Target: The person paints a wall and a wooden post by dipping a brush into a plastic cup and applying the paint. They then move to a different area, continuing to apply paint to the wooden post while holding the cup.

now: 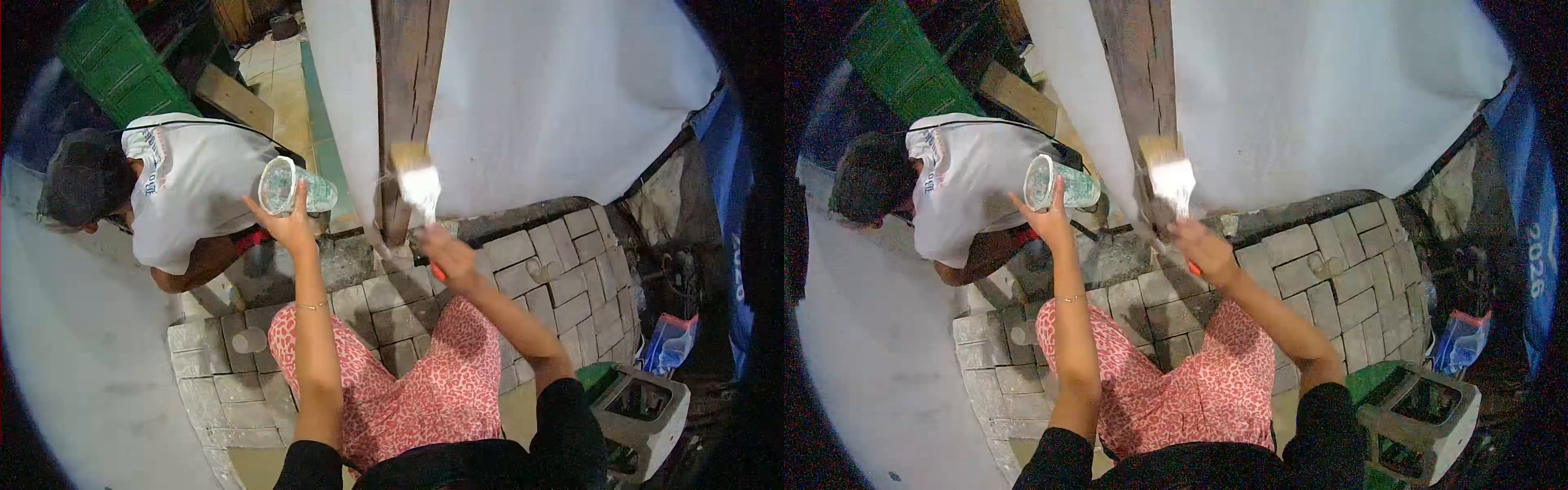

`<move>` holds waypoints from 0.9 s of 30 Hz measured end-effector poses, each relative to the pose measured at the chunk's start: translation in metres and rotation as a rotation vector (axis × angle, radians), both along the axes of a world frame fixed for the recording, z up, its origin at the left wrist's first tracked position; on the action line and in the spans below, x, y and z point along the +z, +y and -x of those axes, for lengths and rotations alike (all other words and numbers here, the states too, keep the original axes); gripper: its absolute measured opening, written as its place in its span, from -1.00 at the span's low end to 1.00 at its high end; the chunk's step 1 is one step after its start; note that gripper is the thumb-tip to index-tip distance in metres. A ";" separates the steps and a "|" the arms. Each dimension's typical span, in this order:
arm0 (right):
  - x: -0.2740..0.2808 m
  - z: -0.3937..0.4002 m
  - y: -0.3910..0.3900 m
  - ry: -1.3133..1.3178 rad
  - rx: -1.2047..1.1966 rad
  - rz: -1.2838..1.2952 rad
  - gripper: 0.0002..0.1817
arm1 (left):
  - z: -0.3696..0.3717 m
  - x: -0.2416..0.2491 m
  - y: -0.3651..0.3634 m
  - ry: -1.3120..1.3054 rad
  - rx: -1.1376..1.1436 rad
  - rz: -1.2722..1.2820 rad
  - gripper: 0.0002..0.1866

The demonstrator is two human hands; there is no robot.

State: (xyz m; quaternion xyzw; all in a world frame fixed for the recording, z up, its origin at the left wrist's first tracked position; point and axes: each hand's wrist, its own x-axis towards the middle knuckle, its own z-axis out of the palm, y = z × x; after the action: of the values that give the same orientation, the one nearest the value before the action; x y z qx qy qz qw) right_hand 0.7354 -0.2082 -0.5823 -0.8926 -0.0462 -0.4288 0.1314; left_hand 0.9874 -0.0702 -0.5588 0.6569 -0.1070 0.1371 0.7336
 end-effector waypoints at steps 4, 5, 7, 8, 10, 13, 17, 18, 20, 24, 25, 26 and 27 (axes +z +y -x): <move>-0.093 0.001 0.010 0.108 0.011 -0.045 -0.74 | 0.000 0.011 0.006 0.000 0.004 -0.013 0.14; -0.114 0.001 0.015 0.134 0.019 -0.087 -0.72 | 0.002 0.013 0.010 0.016 0.016 -0.034 0.15; -0.159 0.004 0.024 0.164 0.021 -0.138 -0.70 | 0.002 0.019 0.015 0.076 0.005 0.011 0.15; -0.183 0.006 0.026 0.260 0.019 -0.137 -0.66 | 0.001 0.022 0.017 0.130 -0.001 0.068 0.16; -0.192 0.007 0.031 0.520 -0.045 -0.100 -0.65 | -0.001 0.027 0.022 0.108 -0.033 0.143 0.14; -0.204 -0.008 0.042 0.407 -0.046 -0.056 -0.66 | -0.002 0.033 0.030 0.053 -0.109 0.270 0.08; -0.250 -0.002 0.050 0.555 -0.071 -0.216 -0.52 | -0.001 0.036 0.034 0.136 -0.108 0.342 0.03; -0.260 -0.001 0.048 0.607 -0.058 -0.262 -0.51 | -0.003 0.034 0.035 0.121 -0.100 0.321 0.02; -0.268 -0.004 0.041 0.653 -0.050 -0.310 -0.49 | -0.007 0.033 0.036 0.123 -0.077 0.305 0.02; -0.273 -0.004 0.039 0.673 -0.010 -0.333 -0.53 | -0.007 0.042 0.043 0.166 -0.027 0.254 0.04; -0.270 -0.006 0.032 0.617 0.039 -0.427 -0.56 | -0.007 0.041 0.044 0.169 -0.023 0.249 0.04; -0.266 -0.011 0.021 0.643 0.066 -0.396 -0.59 | -0.008 0.040 0.044 0.160 -0.022 0.251 0.03; -0.260 -0.015 0.009 0.645 0.066 -0.397 -0.59 | -0.009 0.040 0.043 0.151 -0.022 0.253 0.02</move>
State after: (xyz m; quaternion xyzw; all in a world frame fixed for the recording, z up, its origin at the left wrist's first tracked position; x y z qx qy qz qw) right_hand 0.7501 -0.1995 -0.8422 -0.9370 0.0528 -0.1218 0.3231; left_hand 0.9961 -0.0271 -0.5192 0.5664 -0.0404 0.0918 0.8180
